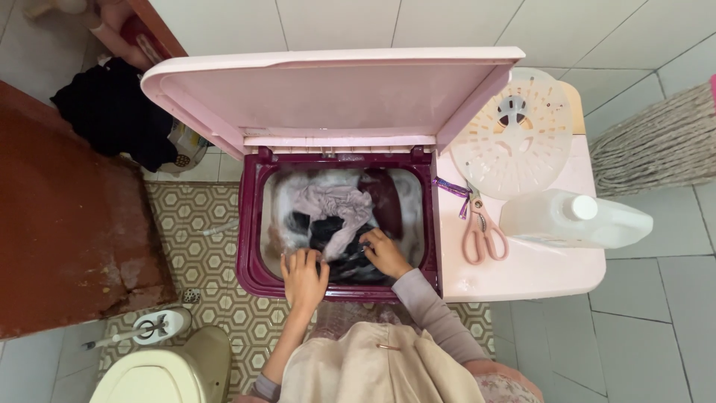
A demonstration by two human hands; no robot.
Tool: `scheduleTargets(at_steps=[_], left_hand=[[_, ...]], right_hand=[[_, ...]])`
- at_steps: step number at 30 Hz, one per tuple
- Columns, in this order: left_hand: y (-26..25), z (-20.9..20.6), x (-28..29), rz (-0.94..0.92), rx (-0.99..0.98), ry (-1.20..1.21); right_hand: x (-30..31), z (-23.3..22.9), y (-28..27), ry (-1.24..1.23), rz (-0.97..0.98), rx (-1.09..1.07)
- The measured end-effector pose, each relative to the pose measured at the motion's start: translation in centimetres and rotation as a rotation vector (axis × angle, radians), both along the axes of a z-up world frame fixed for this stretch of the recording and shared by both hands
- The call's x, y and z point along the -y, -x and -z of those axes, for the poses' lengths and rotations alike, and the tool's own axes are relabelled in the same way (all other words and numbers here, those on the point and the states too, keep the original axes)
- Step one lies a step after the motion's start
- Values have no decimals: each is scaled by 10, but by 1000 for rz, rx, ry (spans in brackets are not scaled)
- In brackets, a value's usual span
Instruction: Hand-washing clothes inside a small portable washing machine by scrubbing and stirring them in soapy water.
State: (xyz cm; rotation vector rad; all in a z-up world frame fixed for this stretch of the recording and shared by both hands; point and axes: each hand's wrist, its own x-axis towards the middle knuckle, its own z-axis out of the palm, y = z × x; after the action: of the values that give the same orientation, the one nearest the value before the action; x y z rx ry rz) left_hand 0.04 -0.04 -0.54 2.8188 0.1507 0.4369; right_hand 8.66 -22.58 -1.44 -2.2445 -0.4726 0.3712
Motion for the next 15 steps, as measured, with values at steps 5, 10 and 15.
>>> scheduleTargets(at_steps=[5, 10, 15], left_hand=[[2, 0, 0, 23, -27, 26], [4, -2, -1, 40, -53, 19], [4, -7, -2, 67, -52, 33]], right_hand=[[1, -17, 0, 120, -25, 84], [6, 12, -3, 146, 18, 148], [6, 21, -5, 101, 55, 166]])
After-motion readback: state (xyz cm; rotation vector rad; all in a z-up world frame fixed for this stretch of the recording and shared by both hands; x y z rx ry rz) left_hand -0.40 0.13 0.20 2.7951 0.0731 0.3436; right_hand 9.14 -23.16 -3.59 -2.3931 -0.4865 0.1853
